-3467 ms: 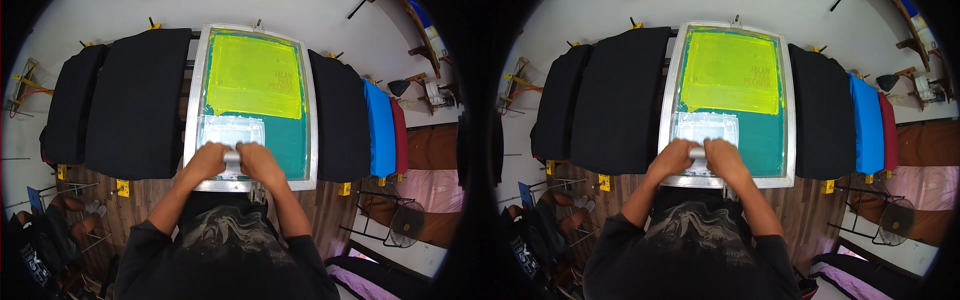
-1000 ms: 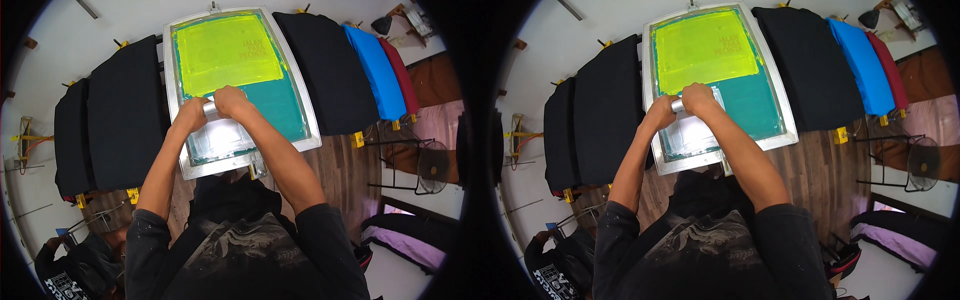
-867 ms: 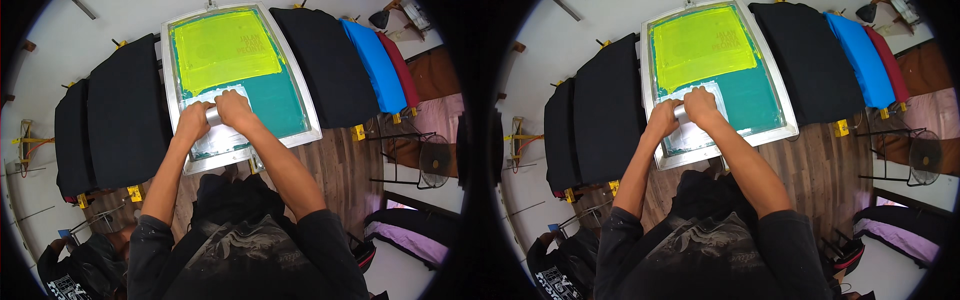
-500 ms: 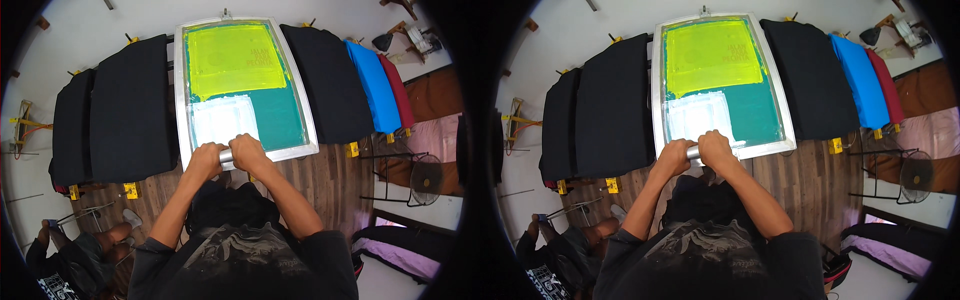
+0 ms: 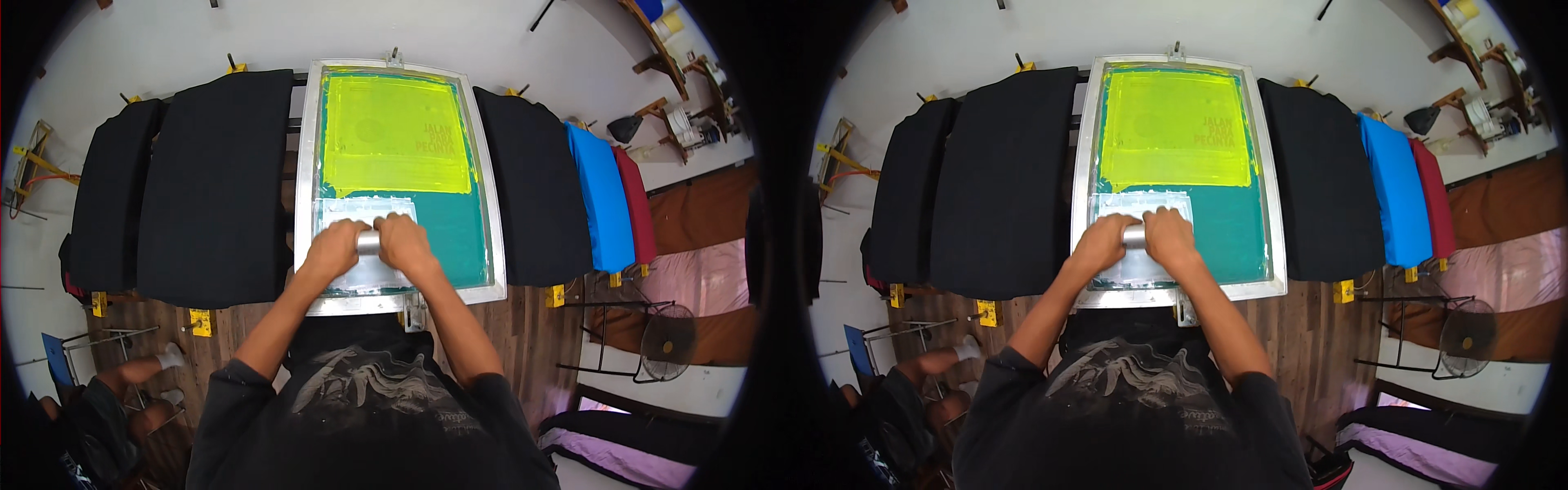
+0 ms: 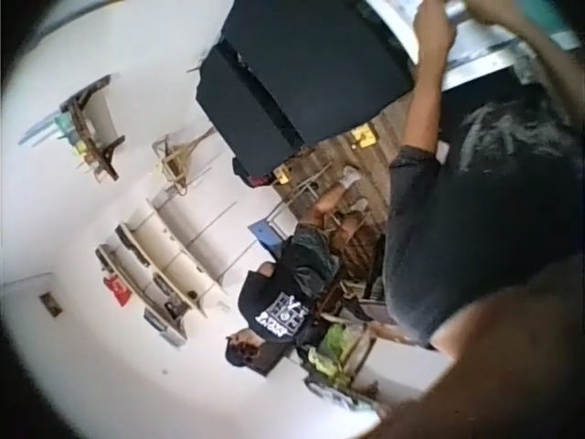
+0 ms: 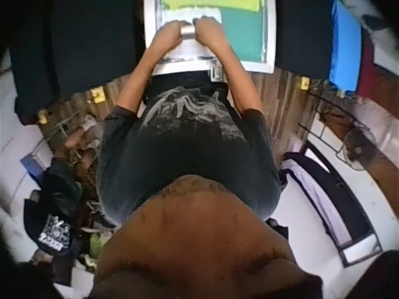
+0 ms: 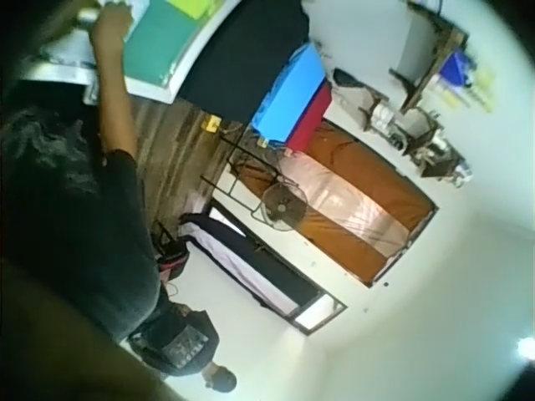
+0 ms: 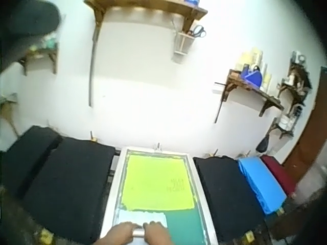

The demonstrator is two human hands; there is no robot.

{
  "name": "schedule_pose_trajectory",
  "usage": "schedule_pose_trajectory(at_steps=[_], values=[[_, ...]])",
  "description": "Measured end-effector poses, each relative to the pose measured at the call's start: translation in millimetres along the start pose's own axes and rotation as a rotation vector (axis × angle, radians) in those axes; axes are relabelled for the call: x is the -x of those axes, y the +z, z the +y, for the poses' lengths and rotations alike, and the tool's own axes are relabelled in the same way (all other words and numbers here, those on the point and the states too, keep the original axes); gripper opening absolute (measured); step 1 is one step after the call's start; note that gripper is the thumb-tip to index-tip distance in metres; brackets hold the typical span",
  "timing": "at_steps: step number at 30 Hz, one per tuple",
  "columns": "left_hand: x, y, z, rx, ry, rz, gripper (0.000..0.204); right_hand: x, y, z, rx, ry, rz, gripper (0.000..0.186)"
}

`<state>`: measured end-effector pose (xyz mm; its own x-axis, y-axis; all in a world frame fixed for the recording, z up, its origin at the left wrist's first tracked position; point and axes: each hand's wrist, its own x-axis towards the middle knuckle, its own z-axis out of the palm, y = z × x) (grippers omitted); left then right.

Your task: Manually applying ink through a screen onto a t-shirt using a squeegee.

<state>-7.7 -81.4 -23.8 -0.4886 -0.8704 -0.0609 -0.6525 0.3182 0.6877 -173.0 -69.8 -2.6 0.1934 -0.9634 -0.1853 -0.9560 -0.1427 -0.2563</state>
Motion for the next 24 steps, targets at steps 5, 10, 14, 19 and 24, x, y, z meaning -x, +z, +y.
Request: schedule_pose_trajectory(at_steps=[5,10,14,19,24], values=[[60,26,8,-0.033,0.083,0.089,0.048,64,26,-17,-0.095,-0.059,0.172,0.033],[86,17,29,-0.005,0.044,-0.022,0.046,98,20,-23,-0.113,-0.076,0.057,0.029],[55,-10,30,-0.042,-0.042,-0.244,0.040,66,-14,-19,-0.106,-0.021,-0.182,0.027],[-20,-30,-2,-0.033,-0.076,-0.200,0.031,-24,-28,-2,-0.044,-0.015,-0.185,0.020],[-62,-32,-9,-0.138,-0.019,-0.198,0.036,-65,-27,8,0.023,0.016,-0.181,0.022]])
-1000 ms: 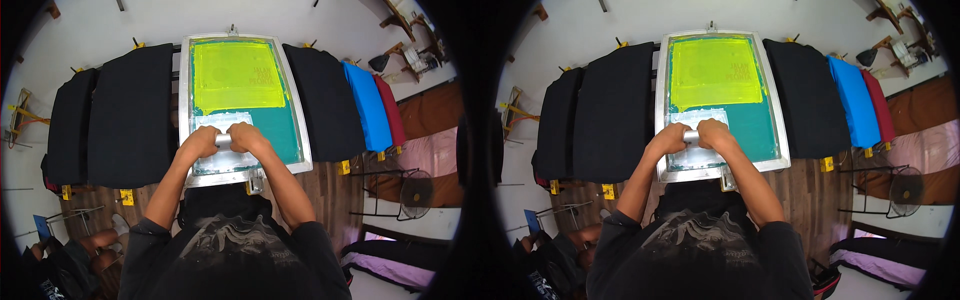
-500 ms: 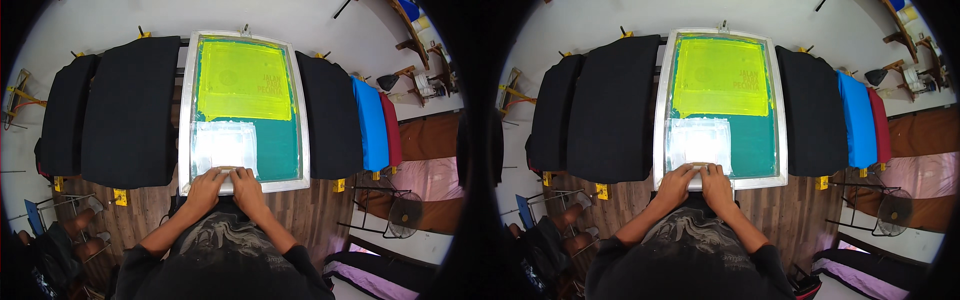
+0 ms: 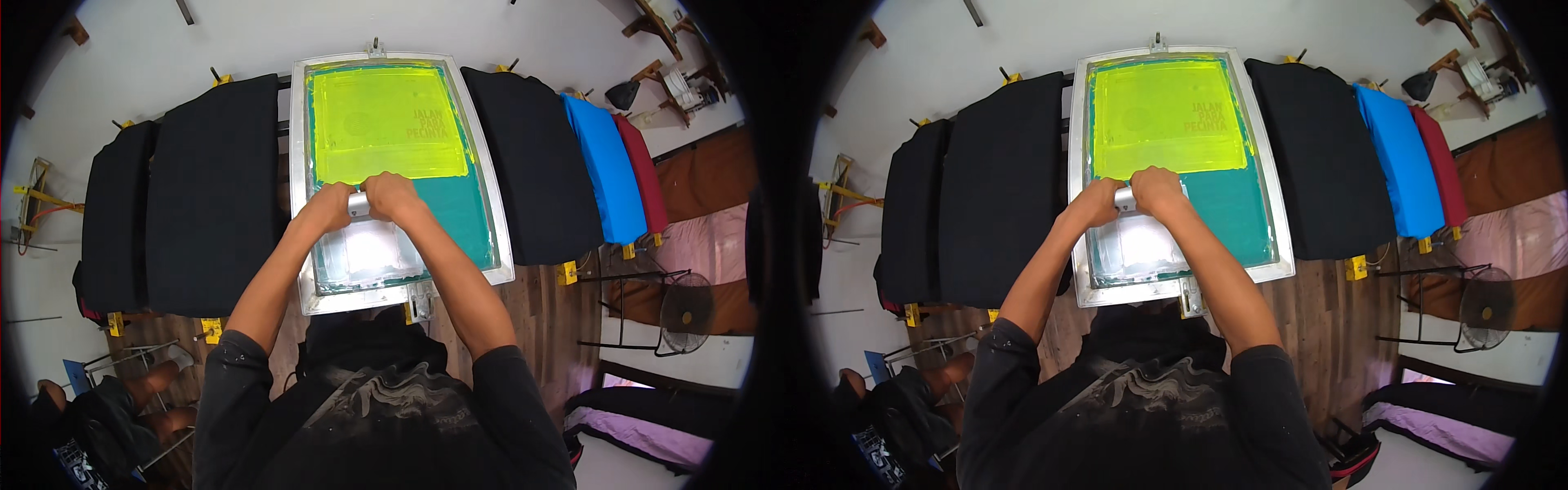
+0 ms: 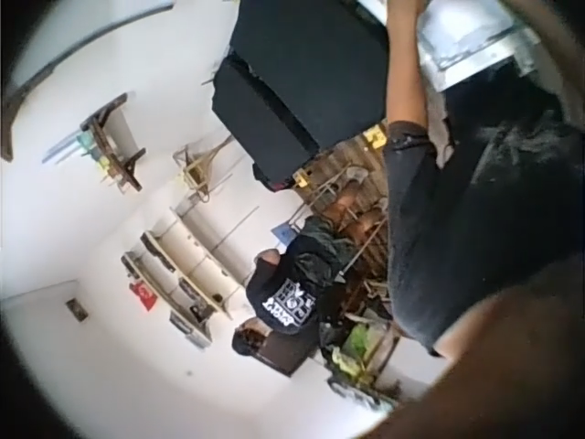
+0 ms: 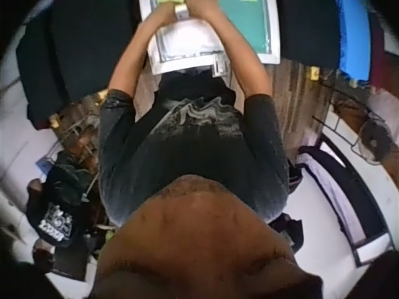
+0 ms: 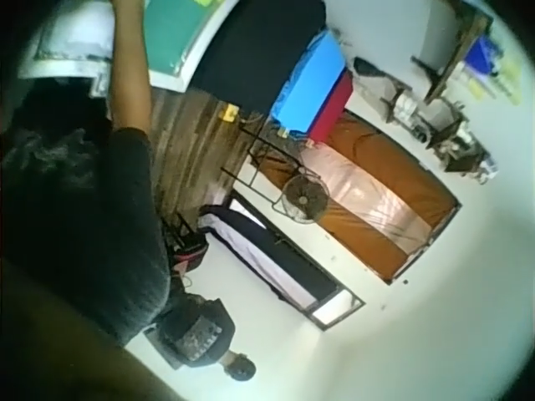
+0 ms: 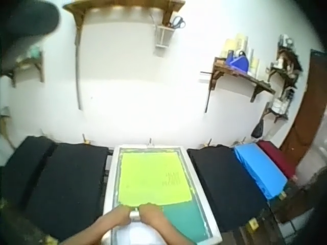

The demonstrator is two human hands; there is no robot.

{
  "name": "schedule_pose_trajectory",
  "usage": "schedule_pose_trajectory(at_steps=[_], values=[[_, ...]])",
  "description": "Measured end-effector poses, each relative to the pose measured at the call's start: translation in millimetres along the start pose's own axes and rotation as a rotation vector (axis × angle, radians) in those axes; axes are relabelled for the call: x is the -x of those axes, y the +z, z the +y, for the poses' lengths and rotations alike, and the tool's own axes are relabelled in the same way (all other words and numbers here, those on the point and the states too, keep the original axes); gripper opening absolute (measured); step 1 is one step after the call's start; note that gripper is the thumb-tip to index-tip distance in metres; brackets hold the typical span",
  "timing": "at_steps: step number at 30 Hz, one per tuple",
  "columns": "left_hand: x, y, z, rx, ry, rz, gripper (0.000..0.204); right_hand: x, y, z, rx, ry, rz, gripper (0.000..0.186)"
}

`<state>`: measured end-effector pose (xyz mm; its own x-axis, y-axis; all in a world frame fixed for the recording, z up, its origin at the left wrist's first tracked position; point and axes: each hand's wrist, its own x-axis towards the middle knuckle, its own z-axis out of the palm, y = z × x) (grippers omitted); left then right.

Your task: Manually applying ink through a screen onto a t-shirt using a squeegee.

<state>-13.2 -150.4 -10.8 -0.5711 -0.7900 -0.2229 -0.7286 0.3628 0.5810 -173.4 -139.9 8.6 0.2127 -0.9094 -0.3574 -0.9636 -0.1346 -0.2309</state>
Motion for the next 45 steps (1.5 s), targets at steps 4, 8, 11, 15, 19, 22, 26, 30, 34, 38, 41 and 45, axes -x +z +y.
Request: schedule_pose_trajectory(at_steps=[4,8,11,15,19,22,26,30,34,38,41,45], values=[[-8,4,-5,-0.071,-0.003,-0.004,0.034,-3,-2,-3,0.037,0.025,-0.011,0.028],[1,10,-4,-0.080,-0.008,0.034,0.034,6,-2,-10,0.042,0.088,-0.040,0.024],[14,19,-4,-0.090,0.052,0.106,0.038,18,7,-14,0.025,0.103,-0.022,0.024],[22,31,2,-0.116,0.045,0.166,0.042,29,18,-13,0.011,0.132,0.041,0.021],[27,40,2,-0.133,0.042,0.155,0.047,37,29,-15,0.002,0.150,0.061,0.022],[39,46,6,-0.101,0.024,0.168,0.051,48,35,-17,0.015,0.134,0.078,0.024],[49,53,8,-0.112,0.026,0.164,0.051,58,38,-20,0.024,0.122,0.077,0.024],[55,59,12,-0.124,0.028,0.147,0.044,69,41,-21,0.020,0.142,0.038,0.029],[73,66,19,-0.139,0.000,0.130,0.041,86,46,-26,0.019,0.138,0.003,0.026],[85,70,32,-0.130,0.016,0.106,0.034,99,49,-22,0.016,0.137,-0.041,0.025],[91,73,27,-0.143,0.029,0.053,0.046,107,54,-26,-0.001,0.118,-0.039,0.026],[105,85,32,-0.085,0.023,0.153,0.046,121,64,-29,0.030,0.099,0.036,0.021]])
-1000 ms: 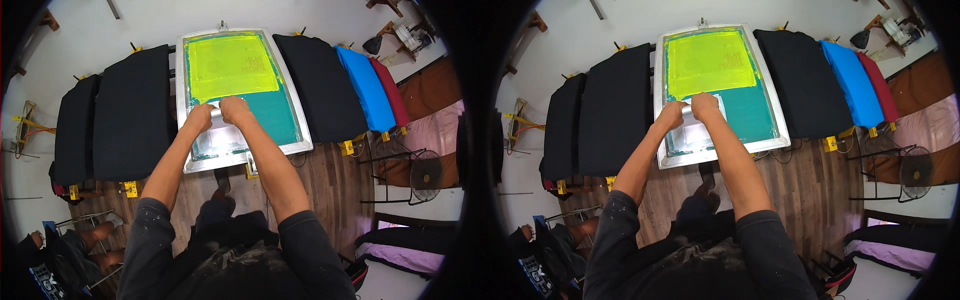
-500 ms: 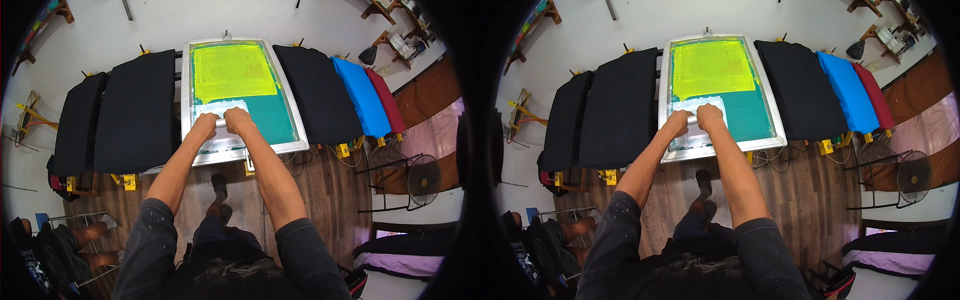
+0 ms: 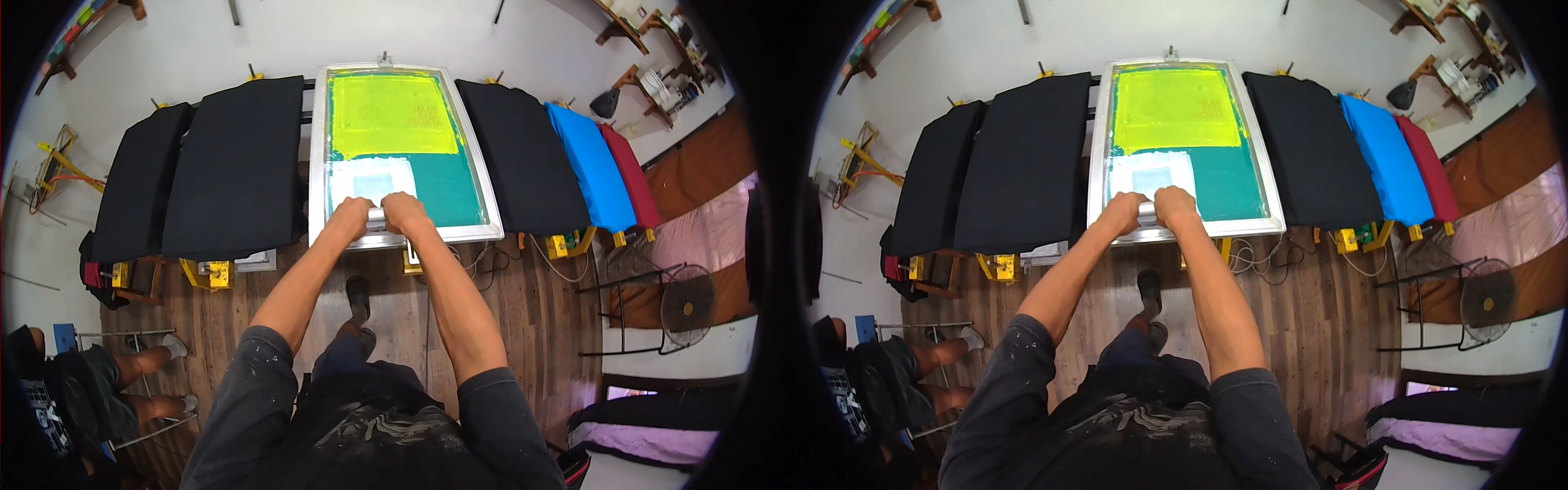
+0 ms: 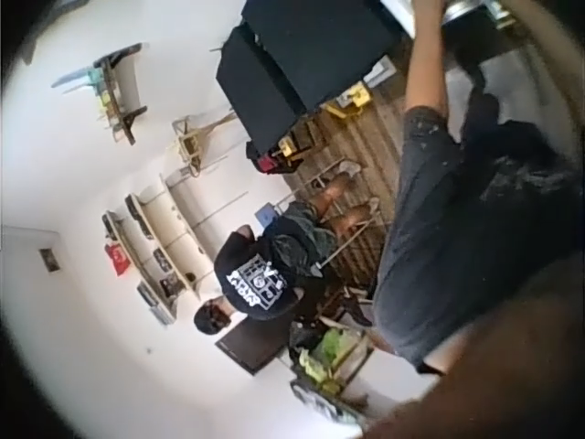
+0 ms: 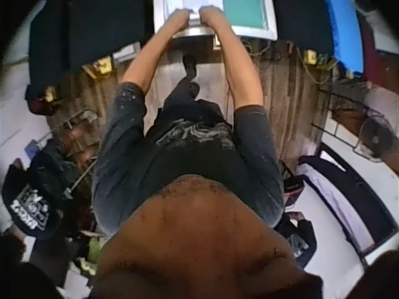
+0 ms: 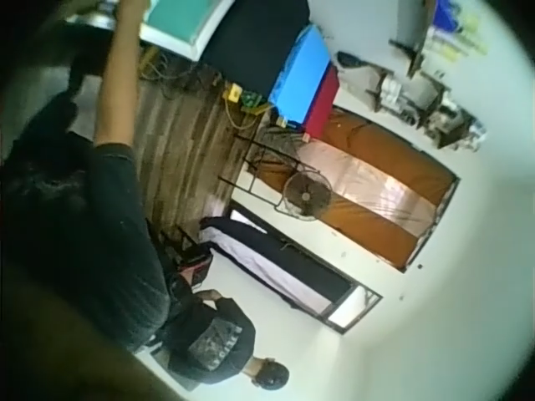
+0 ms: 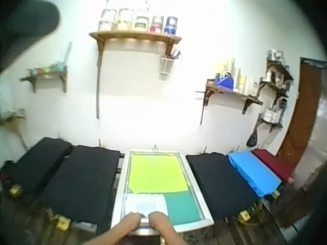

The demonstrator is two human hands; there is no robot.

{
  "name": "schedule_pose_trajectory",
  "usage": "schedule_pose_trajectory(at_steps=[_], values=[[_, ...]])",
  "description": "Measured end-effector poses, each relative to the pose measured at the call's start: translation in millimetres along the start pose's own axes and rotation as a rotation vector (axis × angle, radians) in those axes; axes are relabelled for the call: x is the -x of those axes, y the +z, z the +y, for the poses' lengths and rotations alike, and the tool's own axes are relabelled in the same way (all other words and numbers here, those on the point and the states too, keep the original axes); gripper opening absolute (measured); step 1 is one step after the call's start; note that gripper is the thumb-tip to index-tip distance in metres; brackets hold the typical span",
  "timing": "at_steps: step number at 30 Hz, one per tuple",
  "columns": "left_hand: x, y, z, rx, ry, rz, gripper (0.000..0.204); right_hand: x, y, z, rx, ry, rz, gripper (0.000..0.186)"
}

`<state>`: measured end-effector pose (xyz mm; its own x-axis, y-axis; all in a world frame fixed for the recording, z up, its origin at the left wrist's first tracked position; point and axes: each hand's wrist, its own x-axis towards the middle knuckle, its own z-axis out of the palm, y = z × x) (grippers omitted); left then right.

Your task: Manually applying ink through a screen onto a t-shirt using a squeegee.

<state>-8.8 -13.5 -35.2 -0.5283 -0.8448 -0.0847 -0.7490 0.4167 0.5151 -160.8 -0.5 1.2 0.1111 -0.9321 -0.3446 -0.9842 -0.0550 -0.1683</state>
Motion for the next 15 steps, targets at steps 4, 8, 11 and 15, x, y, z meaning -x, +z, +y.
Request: schedule_pose_trajectory(at_steps=[4,8,11,15], values=[[21,22,1,0.085,0.015,0.044,0.053,18,36,9,0.011,-0.038,0.125,0.037],[44,29,3,0.044,0.138,0.135,0.063,38,40,6,0.010,-0.079,0.124,0.049],[52,36,7,0.008,0.135,0.156,0.070,47,43,12,-0.053,-0.105,0.142,0.058],[56,37,3,0.065,0.171,0.149,0.073,49,53,23,-0.084,-0.158,0.154,0.068]])
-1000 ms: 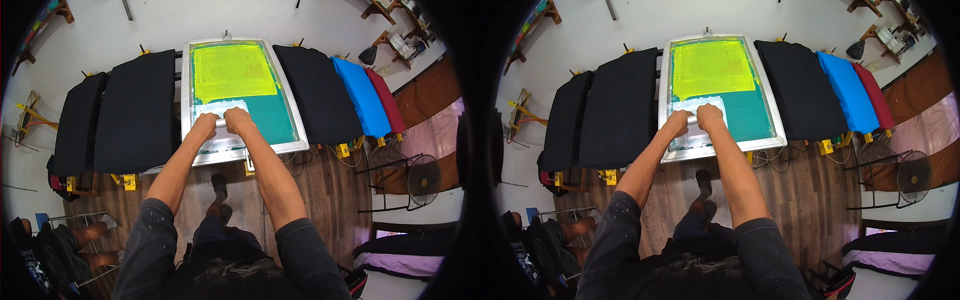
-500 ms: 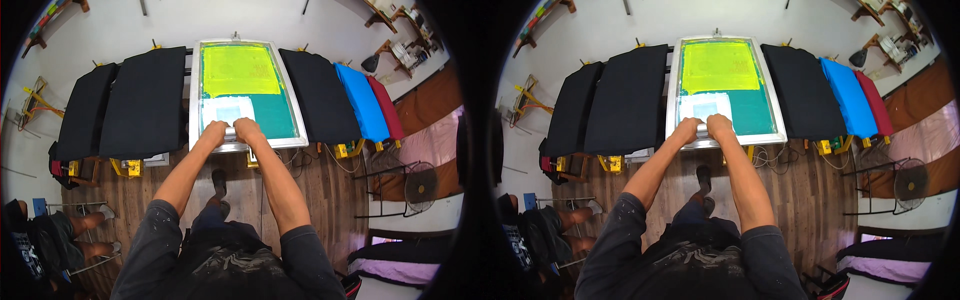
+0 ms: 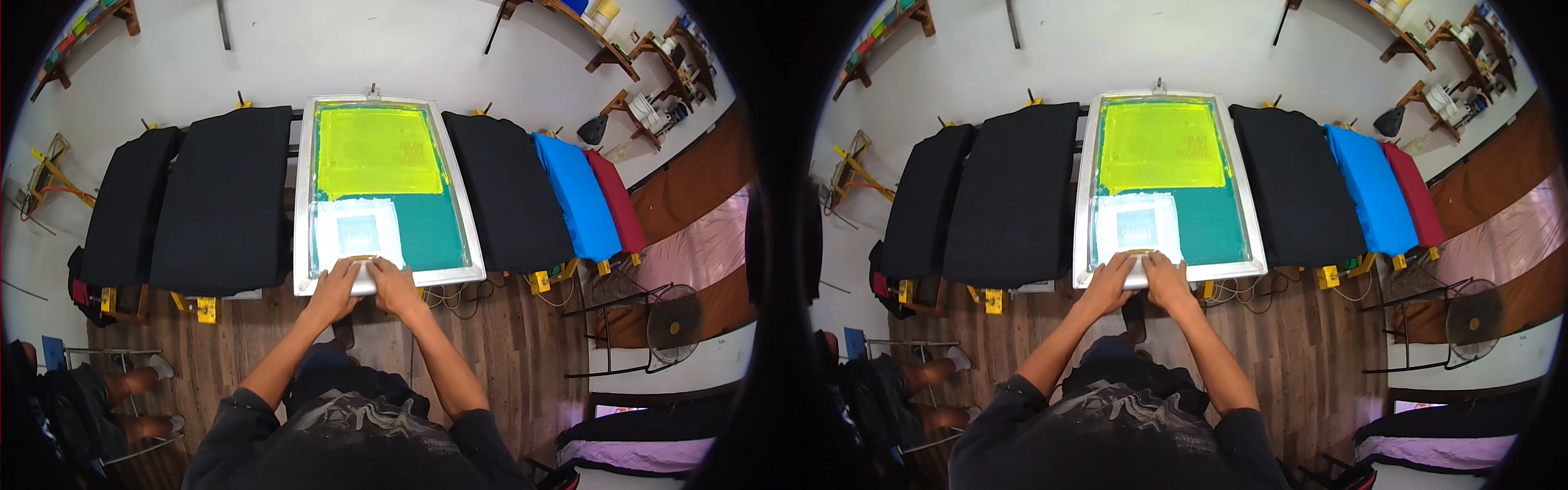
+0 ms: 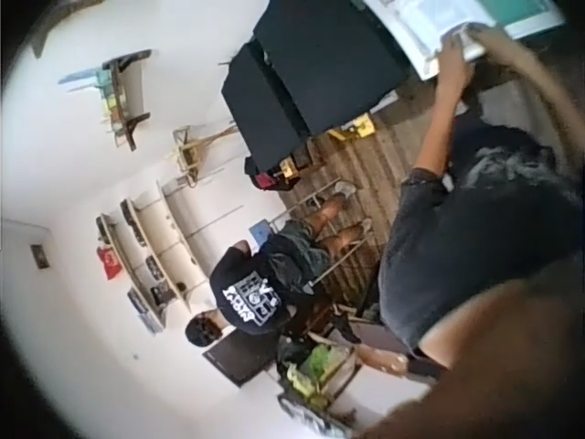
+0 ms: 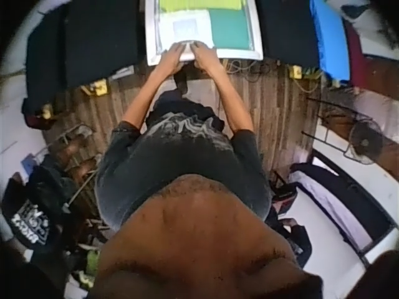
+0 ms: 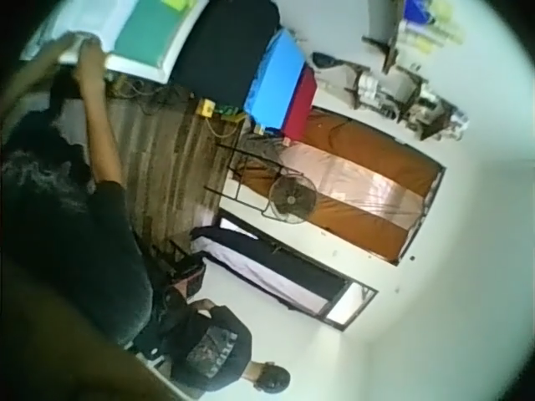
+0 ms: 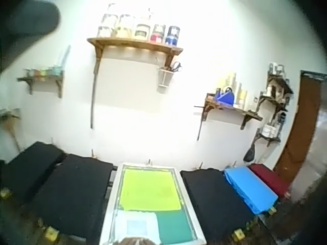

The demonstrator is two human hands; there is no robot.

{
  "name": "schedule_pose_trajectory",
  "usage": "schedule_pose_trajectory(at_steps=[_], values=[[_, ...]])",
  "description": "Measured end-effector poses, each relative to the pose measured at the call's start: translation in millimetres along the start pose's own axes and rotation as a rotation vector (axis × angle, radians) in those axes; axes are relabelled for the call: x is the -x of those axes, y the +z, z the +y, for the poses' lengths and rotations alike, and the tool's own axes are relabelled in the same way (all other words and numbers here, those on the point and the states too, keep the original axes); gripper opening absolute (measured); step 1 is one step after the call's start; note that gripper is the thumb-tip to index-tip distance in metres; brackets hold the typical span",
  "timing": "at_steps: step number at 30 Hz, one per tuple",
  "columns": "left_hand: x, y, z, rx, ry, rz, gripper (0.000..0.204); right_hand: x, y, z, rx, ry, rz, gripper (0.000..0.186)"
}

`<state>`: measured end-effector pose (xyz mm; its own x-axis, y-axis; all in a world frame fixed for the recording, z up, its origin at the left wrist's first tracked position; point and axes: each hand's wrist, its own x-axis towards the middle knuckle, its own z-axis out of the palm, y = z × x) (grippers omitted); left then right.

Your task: Manually applying ink through a screen onto a t-shirt using a squeegee.

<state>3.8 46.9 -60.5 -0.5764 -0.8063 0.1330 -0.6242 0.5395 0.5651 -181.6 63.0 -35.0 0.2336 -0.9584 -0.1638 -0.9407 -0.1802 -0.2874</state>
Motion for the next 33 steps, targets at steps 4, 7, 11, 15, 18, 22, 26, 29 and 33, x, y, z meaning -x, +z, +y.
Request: schedule_pose_trajectory(at_steps=[4,7,11,15,18,22,26,29,33], values=[[0,-14,2,0.003,-0.094,-0.215,0.085,12,-23,3,-0.139,-0.041,-0.088,0.076],[-3,-24,5,0.051,-0.155,-0.371,0.098,25,-46,25,-0.377,-0.073,-0.061,0.069],[1,-45,7,0.133,-0.180,-0.347,0.101,49,-67,67,-0.534,0.149,-0.001,0.064],[4,-50,-26,0.454,-0.395,0.157,0.067,65,-76,115,-0.566,0.435,0.083,0.060],[0,-56,-52,0.233,-0.503,0.404,0.047,60,-88,135,-0.477,0.534,0.123,0.057],[5,-50,-69,0.117,-0.539,0.372,0.047,45,-92,166,-0.527,0.562,0.295,0.043],[7,-36,-73,0.396,-0.712,0.377,0.050,25,-79,190,-1.230,0.619,0.708,0.037],[3,-29,-77,0.504,-0.774,0.401,0.052,39,-30,239,0.041,0.687,0.308,0.034],[10,-32,-88,0.554,-0.843,0.394,0.052,34,-33,238,-0.506,0.843,0.314,0.040]])
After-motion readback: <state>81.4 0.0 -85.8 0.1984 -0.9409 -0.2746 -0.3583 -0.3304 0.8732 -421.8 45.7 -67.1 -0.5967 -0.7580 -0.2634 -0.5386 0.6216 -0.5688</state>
